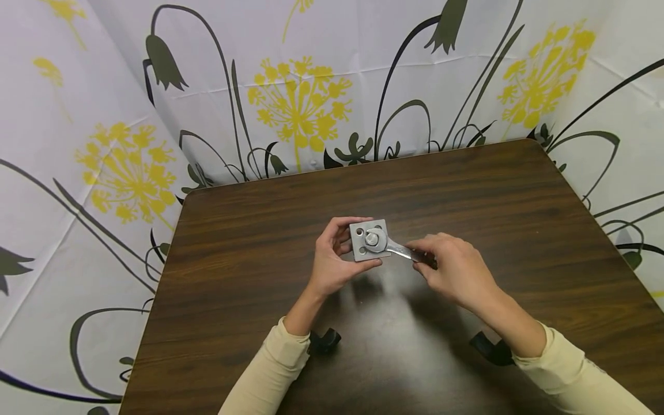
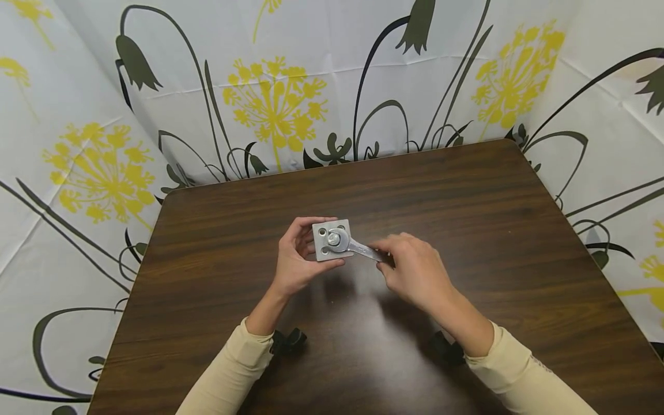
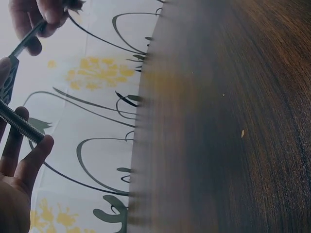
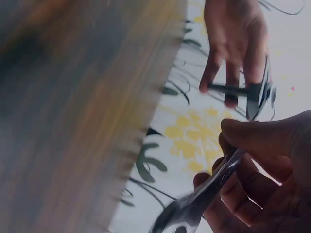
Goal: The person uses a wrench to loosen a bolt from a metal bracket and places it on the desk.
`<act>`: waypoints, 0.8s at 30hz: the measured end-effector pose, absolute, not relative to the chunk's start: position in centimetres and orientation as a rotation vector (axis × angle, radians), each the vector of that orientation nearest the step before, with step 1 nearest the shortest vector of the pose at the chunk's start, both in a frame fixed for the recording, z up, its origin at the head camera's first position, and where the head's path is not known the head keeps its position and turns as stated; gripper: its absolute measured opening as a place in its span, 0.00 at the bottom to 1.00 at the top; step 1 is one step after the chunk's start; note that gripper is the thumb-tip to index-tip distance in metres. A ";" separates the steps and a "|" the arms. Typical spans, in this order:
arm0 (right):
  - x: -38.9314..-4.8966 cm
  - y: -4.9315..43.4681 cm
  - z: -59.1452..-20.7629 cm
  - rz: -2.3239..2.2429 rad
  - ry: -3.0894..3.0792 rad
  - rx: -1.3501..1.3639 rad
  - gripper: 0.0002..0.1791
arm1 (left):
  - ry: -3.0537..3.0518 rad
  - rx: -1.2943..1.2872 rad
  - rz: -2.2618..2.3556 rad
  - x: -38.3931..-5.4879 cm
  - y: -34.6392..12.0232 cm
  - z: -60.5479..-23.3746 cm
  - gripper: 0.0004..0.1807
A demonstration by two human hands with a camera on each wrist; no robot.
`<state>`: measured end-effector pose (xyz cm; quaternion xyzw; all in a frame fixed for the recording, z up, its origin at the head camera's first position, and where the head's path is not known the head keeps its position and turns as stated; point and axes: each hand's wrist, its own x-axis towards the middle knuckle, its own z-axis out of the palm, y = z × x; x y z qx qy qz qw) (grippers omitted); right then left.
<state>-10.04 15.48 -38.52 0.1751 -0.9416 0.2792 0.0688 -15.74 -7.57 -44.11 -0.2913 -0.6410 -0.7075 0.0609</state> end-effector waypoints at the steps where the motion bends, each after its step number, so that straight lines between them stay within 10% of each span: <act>1: -10.3 15.6 -38.4 0.762 -2.801 0.548 0.17 | -1.938 -0.884 -2.144 -15.7 -7.6 -44.1 0.44; 24: -18.2 14.6 -35.6 0.210 -2.373 0.973 0.16 | -2.053 -0.910 -2.136 -15.1 -7.4 -42.3 0.42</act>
